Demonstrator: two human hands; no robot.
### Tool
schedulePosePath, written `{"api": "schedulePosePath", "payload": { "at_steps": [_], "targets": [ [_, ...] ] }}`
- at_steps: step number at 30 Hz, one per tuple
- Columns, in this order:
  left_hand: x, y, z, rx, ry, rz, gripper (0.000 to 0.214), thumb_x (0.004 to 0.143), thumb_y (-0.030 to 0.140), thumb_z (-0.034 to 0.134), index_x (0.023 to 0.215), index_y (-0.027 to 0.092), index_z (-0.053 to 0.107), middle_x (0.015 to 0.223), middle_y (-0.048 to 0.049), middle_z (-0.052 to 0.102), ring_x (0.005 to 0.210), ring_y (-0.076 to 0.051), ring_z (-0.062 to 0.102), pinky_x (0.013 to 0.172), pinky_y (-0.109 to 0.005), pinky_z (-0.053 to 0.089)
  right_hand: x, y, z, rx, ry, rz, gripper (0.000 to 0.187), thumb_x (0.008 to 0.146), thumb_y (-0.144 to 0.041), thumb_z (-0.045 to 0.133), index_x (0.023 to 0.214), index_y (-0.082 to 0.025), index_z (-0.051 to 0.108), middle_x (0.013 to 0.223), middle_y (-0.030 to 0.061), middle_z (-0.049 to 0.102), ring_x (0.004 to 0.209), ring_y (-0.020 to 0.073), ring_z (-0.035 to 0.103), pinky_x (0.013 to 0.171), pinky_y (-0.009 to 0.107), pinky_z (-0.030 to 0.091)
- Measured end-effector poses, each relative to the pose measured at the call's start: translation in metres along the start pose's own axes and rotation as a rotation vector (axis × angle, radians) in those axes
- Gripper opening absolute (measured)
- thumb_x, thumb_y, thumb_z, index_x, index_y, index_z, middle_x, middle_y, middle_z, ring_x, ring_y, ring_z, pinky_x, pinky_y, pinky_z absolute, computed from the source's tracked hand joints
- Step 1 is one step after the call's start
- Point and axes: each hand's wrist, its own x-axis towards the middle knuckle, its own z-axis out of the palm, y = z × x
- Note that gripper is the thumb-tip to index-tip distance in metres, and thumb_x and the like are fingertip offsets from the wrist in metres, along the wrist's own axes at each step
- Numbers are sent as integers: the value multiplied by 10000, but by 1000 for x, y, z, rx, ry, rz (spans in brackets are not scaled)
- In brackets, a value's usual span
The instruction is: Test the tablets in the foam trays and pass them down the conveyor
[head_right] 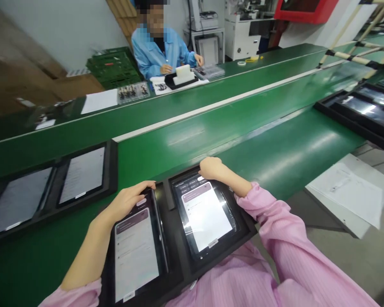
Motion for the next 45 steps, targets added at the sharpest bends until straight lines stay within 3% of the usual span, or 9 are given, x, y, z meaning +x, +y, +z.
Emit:
{"api": "schedulePosePath", "payload": {
  "at_steps": [6,11,18,22,29,32,36,39,45],
  "targets": [
    [-3,-37,10,-17,51,11,394,844,422,408,1127,315,661,1345,60,668,1230,-298,630,1067,-384,494,9,16,-16,63,-86,-81,524,958,-504,572,1163,-54,743,1136,195,747,1085,278,705,824,280,527],
    [-3,-48,12,-48,79,-13,340,890,534,429,1187,659,538,1283,303,627,1188,-292,659,1060,-484,514,16,25,-16,138,-113,-155,655,894,-639,601,1139,-47,740,1061,166,767,980,260,725,719,271,529],
    [-1,-41,12,-7,113,-26,401,906,570,374,1259,750,432,1244,303,646,1142,-312,678,1058,-540,511,18,25,-14,173,-102,-130,657,814,-693,667,1069,-93,750,1012,140,767,941,278,728,738,318,565],
    [0,-43,15,39,32,51,391,906,549,421,1256,714,476,1312,269,626,1189,-298,658,1032,-497,538,12,22,-14,160,-103,-118,698,843,-740,591,1100,-109,742,1057,161,753,994,307,709,815,386,573],
    [2,-36,22,253,11,82,692,732,679,629,1327,328,631,1392,-85,623,1175,-347,654,962,-427,552,3,-2,7,-238,-20,-145,876,561,-546,934,1259,-87,668,1300,256,612,1203,371,555,997,468,496],
    [4,-20,19,243,19,6,517,841,615,547,1251,336,691,1379,-43,646,1127,-288,686,865,-338,572,7,1,9,-220,13,-117,732,574,-445,952,1173,-100,711,1193,220,674,1124,339,609,936,399,514],
    [6,0,22,262,144,-99,401,959,418,398,1088,332,768,1231,-12,734,1065,-250,712,815,-326,571,2,21,10,-113,124,-85,205,890,-294,706,1011,-139,766,1032,155,734,1000,278,677,840,333,519],
    [5,8,25,207,163,-130,435,983,423,362,1073,312,772,1232,-13,733,1117,-243,693,865,-337,563,-15,37,31,-55,245,-112,281,1000,-221,491,1048,-146,758,1056,139,714,1032,246,654,886,329,499],
    [1,19,21,159,111,-135,425,978,428,355,1091,275,736,1261,-26,710,1118,-250,678,895,-371,544,-35,48,98,281,686,-140,292,970,-189,444,1053,-193,724,1017,122,642,969,255,586,876,402,503]
  ]
}}
